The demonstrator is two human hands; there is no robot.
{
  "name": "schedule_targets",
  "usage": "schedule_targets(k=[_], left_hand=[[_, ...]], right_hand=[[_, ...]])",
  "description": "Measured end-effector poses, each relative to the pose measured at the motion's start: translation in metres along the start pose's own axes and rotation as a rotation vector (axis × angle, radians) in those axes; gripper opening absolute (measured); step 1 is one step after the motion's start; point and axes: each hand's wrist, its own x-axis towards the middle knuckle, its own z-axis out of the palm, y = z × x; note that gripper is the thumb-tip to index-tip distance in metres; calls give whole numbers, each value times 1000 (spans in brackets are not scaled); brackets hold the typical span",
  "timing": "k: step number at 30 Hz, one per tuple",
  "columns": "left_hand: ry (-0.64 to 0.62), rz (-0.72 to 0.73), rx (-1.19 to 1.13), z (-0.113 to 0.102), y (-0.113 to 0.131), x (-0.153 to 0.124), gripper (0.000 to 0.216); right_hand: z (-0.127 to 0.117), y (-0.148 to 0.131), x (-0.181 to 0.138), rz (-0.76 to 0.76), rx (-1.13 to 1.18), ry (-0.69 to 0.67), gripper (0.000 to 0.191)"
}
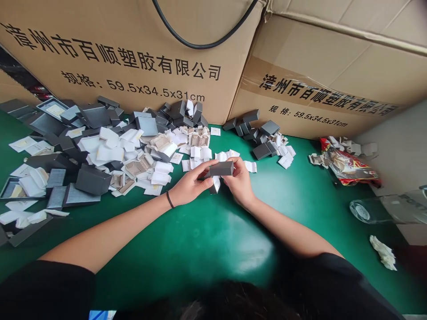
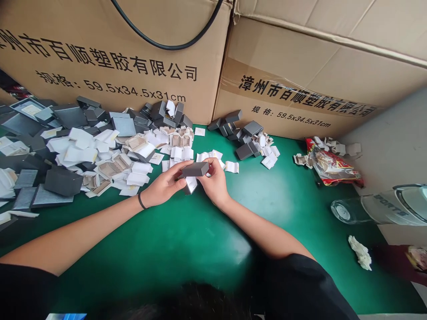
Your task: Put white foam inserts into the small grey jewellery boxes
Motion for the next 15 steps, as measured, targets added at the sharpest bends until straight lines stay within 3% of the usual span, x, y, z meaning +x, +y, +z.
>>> schedule_targets(k=[5,10,15], left_hand=[[31,252,360,-10,-10,1,48],[57,543,589,-13,-13,0,56],[98,599,639,-9,-9,-2,57]], right_hand=[[6,-4,-4,289,140,-158,12],[12,-10,-14,259,184,-123,16],[12,-14,-18,237,242,-165,17]])
